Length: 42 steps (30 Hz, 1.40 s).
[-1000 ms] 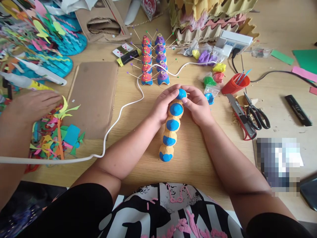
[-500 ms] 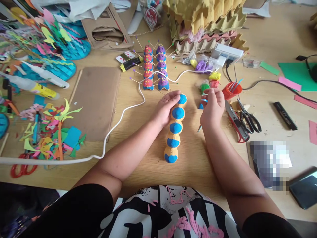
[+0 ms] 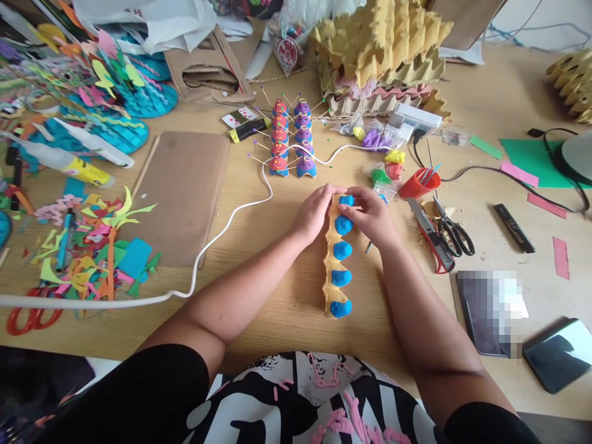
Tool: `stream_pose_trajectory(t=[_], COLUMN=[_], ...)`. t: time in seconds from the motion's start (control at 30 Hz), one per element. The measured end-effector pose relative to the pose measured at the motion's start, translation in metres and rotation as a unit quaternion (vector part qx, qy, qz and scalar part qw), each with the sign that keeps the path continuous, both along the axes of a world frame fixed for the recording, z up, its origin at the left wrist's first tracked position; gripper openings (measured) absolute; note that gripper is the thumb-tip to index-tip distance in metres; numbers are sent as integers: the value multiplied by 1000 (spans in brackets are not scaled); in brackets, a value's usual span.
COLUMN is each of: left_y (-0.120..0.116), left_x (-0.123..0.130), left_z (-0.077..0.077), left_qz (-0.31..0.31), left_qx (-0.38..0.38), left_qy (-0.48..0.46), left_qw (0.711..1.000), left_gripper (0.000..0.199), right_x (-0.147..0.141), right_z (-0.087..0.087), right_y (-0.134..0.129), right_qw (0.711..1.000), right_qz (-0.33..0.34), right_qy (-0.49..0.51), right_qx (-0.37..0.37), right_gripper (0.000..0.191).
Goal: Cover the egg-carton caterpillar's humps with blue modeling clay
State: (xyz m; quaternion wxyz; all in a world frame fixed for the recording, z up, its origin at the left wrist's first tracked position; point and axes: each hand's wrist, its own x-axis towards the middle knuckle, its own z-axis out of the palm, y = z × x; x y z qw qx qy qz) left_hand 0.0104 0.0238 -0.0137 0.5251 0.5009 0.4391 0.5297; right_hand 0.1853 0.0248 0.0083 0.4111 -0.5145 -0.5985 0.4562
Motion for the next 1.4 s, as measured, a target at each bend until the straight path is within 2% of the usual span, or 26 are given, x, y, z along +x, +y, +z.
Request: stream_pose_trajectory(t=[0.07,0.17,0.23,0.4,0.53,0.63,0.7,0.77,0.87,0.97,1.07,1.17,1.2,1.27,1.33,1.4], left_y=[-1,-1,0,2,2,2,3,5,7,8,7,4,3,3,4,5], left_x=[-2,-4,-5,-4,-2,-1,-1,-1,-2,-3,-4,-5,-5,-6,-7,-7], left_z=[-2,-5,-8,-12,-12,-13,-15,-17,-22,-24,-20,-14,-12,-10,-10,-12], left_qz=[24,103,126,114,126,147,157,161,166,170,165,156,152,150,155,155], left_qx=[60,112,124,140,134,137,143,150,162,179,205,233,236,239,242,243], left_qy=[92,188,196,175,150,122,115,120,125,133,160,191,197,199,200,206], left_qw=[994,970,965,968,971,972,970,968,965,960,951,941,939,938,937,935], left_gripper=[79,88,86,76,74,72,70,67,63,55,39,30,30,30,31,26], right_x=[1,1,-1,-9,4,28,44,55,58,56,49,35,28,15,6,2], right_z=[3,6,3,-3,11,22,20,13,2,-1,-2,-9,-12,-18,-20,-19], right_y=[1,1,2,4,5,6,8,10,14,16,16,13,12,8,5,2], right_qw=[999,992,987,984,979,940,898,877,889,911,925,932,938,947,948,948], right_qz=[-27,-52,-49,-27,-50,-143,-194,-220,-212,-210,-213,-195,-184,-155,-122,-103], right_qy=[-37,-108,-149,-175,-190,-304,-391,-424,-405,-355,-300,-233,-203,-166,-172,-174], right_qx=[13,24,21,7,45,65,58,45,18,17,98,198,214,226,240,246], right_gripper=[47,36,34,40,31,23,23,28,28,28,31,43,47,41,35,36])
